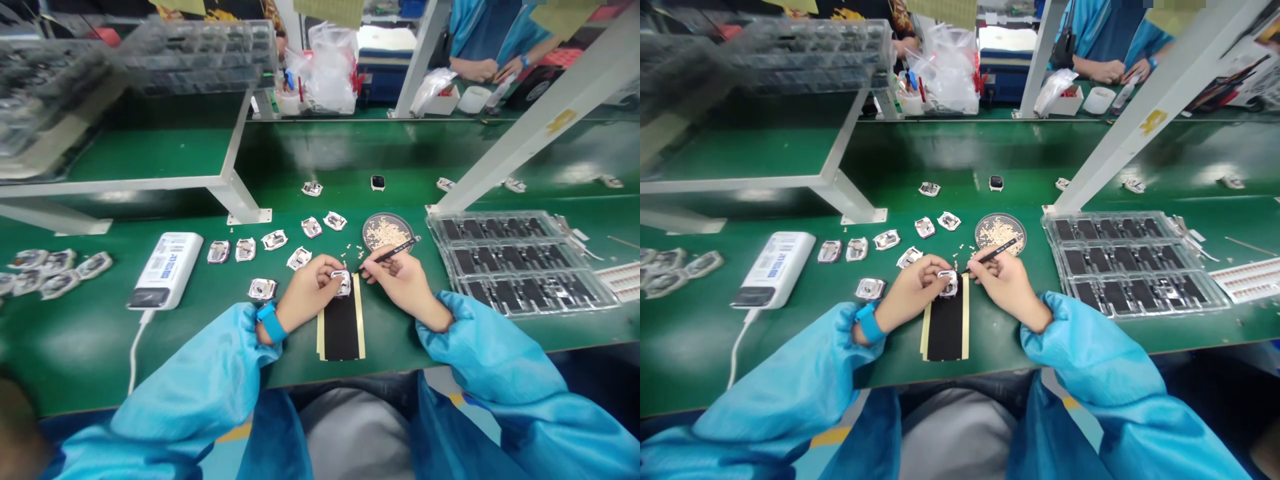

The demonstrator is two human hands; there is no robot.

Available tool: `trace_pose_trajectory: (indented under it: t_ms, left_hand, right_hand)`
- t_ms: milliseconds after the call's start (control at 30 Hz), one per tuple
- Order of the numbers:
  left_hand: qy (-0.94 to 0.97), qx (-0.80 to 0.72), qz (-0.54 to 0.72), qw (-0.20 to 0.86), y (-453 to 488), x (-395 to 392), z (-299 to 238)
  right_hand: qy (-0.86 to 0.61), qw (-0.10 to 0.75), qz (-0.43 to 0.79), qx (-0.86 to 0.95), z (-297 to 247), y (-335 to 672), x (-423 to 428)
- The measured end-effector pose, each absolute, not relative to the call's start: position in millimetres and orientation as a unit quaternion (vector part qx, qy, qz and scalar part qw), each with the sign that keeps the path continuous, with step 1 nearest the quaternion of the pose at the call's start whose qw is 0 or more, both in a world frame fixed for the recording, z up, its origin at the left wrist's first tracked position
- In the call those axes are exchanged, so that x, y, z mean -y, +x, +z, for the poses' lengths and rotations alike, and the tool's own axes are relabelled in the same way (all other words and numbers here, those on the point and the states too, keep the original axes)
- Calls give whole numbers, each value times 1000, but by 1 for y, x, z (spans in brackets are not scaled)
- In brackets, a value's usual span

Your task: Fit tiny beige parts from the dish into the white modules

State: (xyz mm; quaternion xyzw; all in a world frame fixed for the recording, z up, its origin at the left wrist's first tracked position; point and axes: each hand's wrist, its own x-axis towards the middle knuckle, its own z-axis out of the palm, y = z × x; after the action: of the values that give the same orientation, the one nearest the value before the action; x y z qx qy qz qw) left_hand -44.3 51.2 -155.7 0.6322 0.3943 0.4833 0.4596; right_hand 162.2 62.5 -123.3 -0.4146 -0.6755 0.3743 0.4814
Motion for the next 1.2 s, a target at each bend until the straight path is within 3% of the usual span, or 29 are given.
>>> trace_pose_trajectory:
  t_ms: [300, 567, 800, 1200]
  left_hand:
    - [626, -403, 488, 456, -44, -48, -155]
    - [642, -413, 476, 436, -44, -49, -154]
    - [632, -412, 486, 441, -44, -49, -156]
    - [616, -400, 510, 447, -42, -47, -160]
  right_hand:
    - [-451, 431, 204, 754, -122, 167, -61]
    - [-458, 435, 256, 732, -125, 164, -66]
    - [-428, 487, 321, 690, -118, 164, -59]
    - [-387, 453, 171, 785, -117, 162, -51]
